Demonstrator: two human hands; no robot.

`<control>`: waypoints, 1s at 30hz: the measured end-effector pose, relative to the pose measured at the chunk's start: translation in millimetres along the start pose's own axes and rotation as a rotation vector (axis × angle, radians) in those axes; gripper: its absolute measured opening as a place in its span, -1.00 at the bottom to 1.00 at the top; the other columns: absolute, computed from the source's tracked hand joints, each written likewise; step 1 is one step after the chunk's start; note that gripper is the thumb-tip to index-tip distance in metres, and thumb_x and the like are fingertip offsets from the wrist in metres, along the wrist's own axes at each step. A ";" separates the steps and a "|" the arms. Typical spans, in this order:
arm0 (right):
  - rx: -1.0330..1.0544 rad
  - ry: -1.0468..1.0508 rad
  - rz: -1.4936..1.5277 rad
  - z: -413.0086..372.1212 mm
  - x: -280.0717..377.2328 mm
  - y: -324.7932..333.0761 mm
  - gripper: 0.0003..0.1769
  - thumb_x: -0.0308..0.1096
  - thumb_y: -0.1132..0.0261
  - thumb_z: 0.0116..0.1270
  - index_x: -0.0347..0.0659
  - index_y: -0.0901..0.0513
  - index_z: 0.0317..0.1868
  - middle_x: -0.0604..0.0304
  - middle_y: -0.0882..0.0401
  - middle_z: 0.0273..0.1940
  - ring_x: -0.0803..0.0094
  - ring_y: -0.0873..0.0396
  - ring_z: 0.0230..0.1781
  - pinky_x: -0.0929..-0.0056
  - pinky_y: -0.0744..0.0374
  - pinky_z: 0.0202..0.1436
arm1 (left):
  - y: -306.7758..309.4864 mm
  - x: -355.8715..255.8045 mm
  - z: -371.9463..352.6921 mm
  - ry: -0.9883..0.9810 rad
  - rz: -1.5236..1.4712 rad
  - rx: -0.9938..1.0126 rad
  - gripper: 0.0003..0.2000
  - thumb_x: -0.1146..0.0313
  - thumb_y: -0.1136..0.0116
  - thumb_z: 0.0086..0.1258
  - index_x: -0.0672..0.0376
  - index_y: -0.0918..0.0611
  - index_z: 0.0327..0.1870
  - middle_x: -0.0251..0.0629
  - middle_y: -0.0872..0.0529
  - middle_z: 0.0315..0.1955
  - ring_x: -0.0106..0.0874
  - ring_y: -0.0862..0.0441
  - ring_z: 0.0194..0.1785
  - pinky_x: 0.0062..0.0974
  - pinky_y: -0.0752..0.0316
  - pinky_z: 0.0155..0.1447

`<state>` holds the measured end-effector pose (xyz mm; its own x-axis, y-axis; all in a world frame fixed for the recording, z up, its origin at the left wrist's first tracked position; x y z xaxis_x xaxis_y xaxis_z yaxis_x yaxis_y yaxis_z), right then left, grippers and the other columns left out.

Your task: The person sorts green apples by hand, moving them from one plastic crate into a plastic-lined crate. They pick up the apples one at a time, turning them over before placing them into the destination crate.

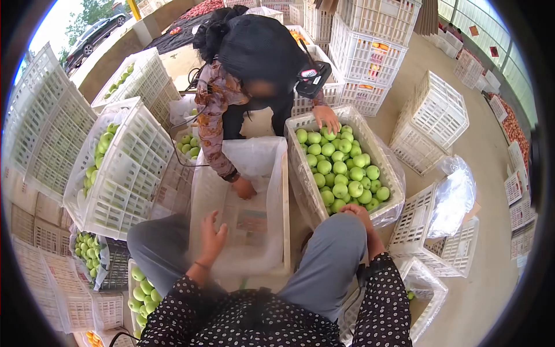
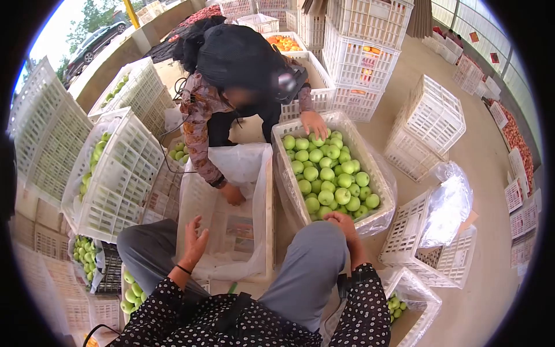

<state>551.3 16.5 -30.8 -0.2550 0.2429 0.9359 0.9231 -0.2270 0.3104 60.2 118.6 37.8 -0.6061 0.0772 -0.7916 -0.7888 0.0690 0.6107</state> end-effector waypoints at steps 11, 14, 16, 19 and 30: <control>0.220 0.174 -0.367 -51.0 208.9 -110.7 -0.33 -0.08 -0.23 0.40 -0.41 -0.40 0.34 -0.19 -0.58 0.13 0.02 -0.58 0.15 0.16 -0.51 0.26 | 34.6 114.8 34.1 0.387 0.211 0.013 -0.29 0.45 -0.27 0.09 0.31 -0.37 0.38 0.17 -0.70 -0.09 0.03 -0.67 0.05 -0.18 -0.58 0.07; 0.216 -0.005 -0.732 -39.6 149.3 -173.5 -0.13 0.01 -0.31 0.26 -0.53 -0.30 0.35 -0.42 -0.48 0.19 -0.27 -0.48 0.24 -0.01 -0.45 0.32 | 29.3 164.1 33.0 0.287 0.281 -0.051 -0.58 0.30 -0.27 0.16 0.30 -0.61 0.04 0.13 -0.72 -0.08 0.08 -0.63 0.09 -0.16 -0.49 0.23; 0.209 -0.283 -0.550 -24.7 92.3 -197.3 -0.18 0.01 -0.35 0.19 -0.52 -0.40 0.24 -0.41 -0.53 0.13 -0.21 -0.52 0.21 0.05 -0.47 0.30 | 29.3 161.6 37.7 0.129 0.138 -0.076 -0.68 0.36 -0.20 0.18 0.28 -0.65 -0.05 0.15 -0.71 -0.09 0.09 -0.63 0.08 -0.12 -0.49 0.17; -0.003 -0.263 -0.263 -6.5 14.0 -213.4 -0.31 -0.07 -0.36 0.16 -0.45 -0.48 0.14 -0.36 -0.58 0.06 -0.14 -0.56 0.18 0.06 -0.48 0.28 | 33.4 120.4 30.1 0.183 0.458 -0.022 -0.68 0.44 -0.18 0.13 0.25 -0.69 -0.06 0.20 -0.72 -0.17 0.10 -0.66 0.00 -0.07 -0.53 0.10; -0.140 0.073 -0.447 -38.9 102.5 -173.6 -0.67 -0.32 -0.24 0.10 -0.39 -0.56 -0.18 -0.34 -0.63 -0.19 -0.28 -0.60 -0.09 -0.05 -0.55 0.03 | 60.7 115.5 17.0 0.057 -0.181 0.007 -0.77 0.43 -0.17 0.19 0.38 -0.65 -0.19 -0.02 -0.73 -0.39 -0.25 -0.69 -0.36 -0.29 -0.56 -0.18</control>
<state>353.6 44.1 17.7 -0.6427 0.2801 0.7131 0.6717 -0.2417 0.7003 -55.9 148.6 -16.2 -0.4597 0.0061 -0.8881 -0.8848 0.0833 0.4585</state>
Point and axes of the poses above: each hand's wrist, its own z-axis towards the middle knuckle, its own y-axis out of the back of the hand, x = y × z, the point moved 5 cm from there along z, towards the middle knuckle
